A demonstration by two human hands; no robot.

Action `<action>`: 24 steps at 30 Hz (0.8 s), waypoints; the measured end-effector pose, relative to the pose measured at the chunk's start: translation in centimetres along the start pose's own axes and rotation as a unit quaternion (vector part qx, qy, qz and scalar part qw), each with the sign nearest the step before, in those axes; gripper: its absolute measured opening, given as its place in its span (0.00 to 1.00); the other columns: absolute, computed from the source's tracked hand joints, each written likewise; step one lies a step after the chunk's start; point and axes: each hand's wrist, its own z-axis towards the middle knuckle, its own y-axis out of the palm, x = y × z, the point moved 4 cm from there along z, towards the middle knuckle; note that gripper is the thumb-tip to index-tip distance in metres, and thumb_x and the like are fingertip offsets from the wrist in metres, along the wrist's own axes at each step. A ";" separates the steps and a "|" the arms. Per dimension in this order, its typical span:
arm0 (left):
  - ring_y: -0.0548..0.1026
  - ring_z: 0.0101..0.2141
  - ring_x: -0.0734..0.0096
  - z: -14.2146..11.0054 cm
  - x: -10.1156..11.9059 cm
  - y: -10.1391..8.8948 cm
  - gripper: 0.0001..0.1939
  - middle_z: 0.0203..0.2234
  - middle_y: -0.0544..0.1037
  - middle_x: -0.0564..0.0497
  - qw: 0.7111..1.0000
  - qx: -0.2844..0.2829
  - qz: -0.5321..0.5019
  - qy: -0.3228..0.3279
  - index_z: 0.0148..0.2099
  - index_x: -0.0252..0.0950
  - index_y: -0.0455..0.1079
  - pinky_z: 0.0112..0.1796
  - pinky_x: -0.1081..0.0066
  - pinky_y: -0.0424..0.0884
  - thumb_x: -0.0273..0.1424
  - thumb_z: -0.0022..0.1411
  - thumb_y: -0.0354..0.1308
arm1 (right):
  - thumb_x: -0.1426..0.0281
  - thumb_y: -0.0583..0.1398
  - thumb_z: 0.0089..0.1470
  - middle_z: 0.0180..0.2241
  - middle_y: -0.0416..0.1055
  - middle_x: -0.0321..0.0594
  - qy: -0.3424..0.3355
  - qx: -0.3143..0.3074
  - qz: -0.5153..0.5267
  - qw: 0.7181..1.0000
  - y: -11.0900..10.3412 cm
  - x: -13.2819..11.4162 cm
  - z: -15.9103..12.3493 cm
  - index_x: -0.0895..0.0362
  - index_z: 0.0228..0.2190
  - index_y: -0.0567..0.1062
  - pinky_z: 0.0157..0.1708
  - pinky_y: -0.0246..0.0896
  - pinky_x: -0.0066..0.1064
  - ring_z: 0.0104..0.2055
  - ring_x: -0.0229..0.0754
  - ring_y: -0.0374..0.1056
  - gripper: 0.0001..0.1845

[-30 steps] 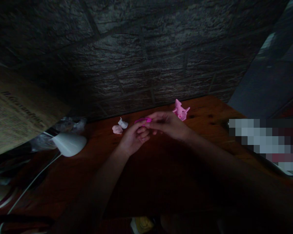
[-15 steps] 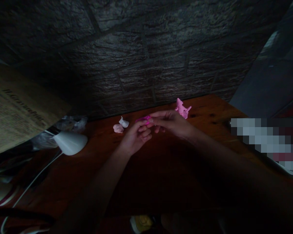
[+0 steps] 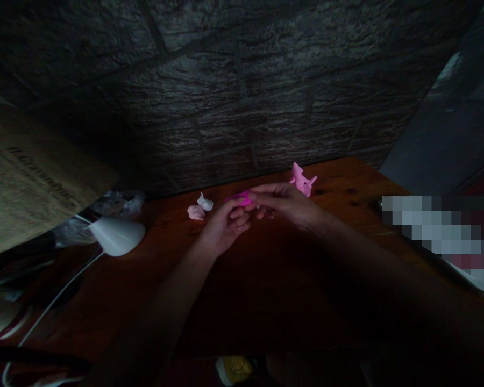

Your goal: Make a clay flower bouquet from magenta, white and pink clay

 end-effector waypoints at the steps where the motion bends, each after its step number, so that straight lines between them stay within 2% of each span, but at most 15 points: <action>1: 0.46 0.16 0.84 0.0 0.0 -0.1 0.14 0.15 0.50 0.65 1.000 0.002 0.012 0.004 0.27 0.35 0.62 0.19 0.79 0.51 0.30 0.51 0.67 | 0.60 0.69 0.51 0.32 0.82 0.39 0.001 0.002 -0.003 1.000 0.0 0.1 0.0 0.54 0.37 0.84 0.22 0.56 0.23 0.26 0.33 0.72 0.13; 6: 0.47 0.17 0.84 0.2 0.1 -0.3 0.13 0.15 0.51 0.65 0.996 0.021 0.074 0.043 0.27 0.35 0.64 0.19 0.79 0.48 0.31 0.52 0.67 | 0.62 0.68 0.52 0.31 0.82 0.38 0.003 0.012 -0.027 1.000 -0.1 -0.1 0.0 0.55 0.36 0.83 0.22 0.56 0.23 0.25 0.33 0.72 0.11; 11: 0.48 0.17 0.84 0.0 0.2 -0.2 0.12 0.15 0.52 0.64 0.993 0.025 0.094 0.066 0.28 0.35 0.66 0.19 0.78 0.48 0.32 0.53 0.66 | 0.64 0.69 0.50 0.31 0.82 0.38 0.004 0.011 -0.033 0.999 -0.1 -0.3 -0.1 0.55 0.38 0.83 0.21 0.55 0.22 0.25 0.32 0.72 0.12; 15: 0.47 0.17 0.85 0.0 0.1 0.0 0.09 0.16 0.53 0.64 0.994 0.019 0.096 0.059 0.30 0.34 0.68 0.19 0.78 0.47 0.31 0.53 0.66 | 0.62 0.70 0.49 0.29 0.81 0.37 -0.011 0.011 -0.041 0.999 -0.3 -0.1 0.0 0.56 0.36 0.83 0.21 0.56 0.23 0.24 0.33 0.71 0.13; 19: 0.49 0.17 0.85 0.2 -0.1 -0.2 0.12 0.16 0.54 0.64 0.996 0.042 0.071 0.038 0.28 0.35 0.65 0.19 0.79 0.50 0.31 0.52 0.67 | 0.61 0.70 0.48 0.30 0.81 0.37 -0.027 0.006 -0.044 0.999 -0.2 0.1 0.2 0.56 0.36 0.83 0.23 0.60 0.24 0.25 0.33 0.71 0.14; 22: 0.51 0.16 0.85 0.3 -0.3 -0.4 0.13 0.16 0.56 0.64 0.997 0.067 0.037 0.008 0.29 0.35 0.64 0.19 0.80 0.52 0.32 0.52 0.67 | 0.59 0.70 0.50 0.31 0.81 0.37 -0.018 0.008 -0.050 0.999 0.2 0.0 0.2 0.56 0.35 0.82 0.23 0.60 0.24 0.24 0.33 0.71 0.14; 24: 0.50 0.16 0.85 0.3 -0.3 -0.4 0.15 0.16 0.55 0.65 0.998 0.062 0.015 -0.007 0.30 0.36 0.63 0.19 0.80 0.51 0.33 0.51 0.69 | 0.57 0.69 0.51 0.29 0.81 0.36 -0.004 0.021 -0.049 0.999 0.3 -0.1 0.1 0.56 0.32 0.82 0.22 0.59 0.23 0.24 0.33 0.71 0.15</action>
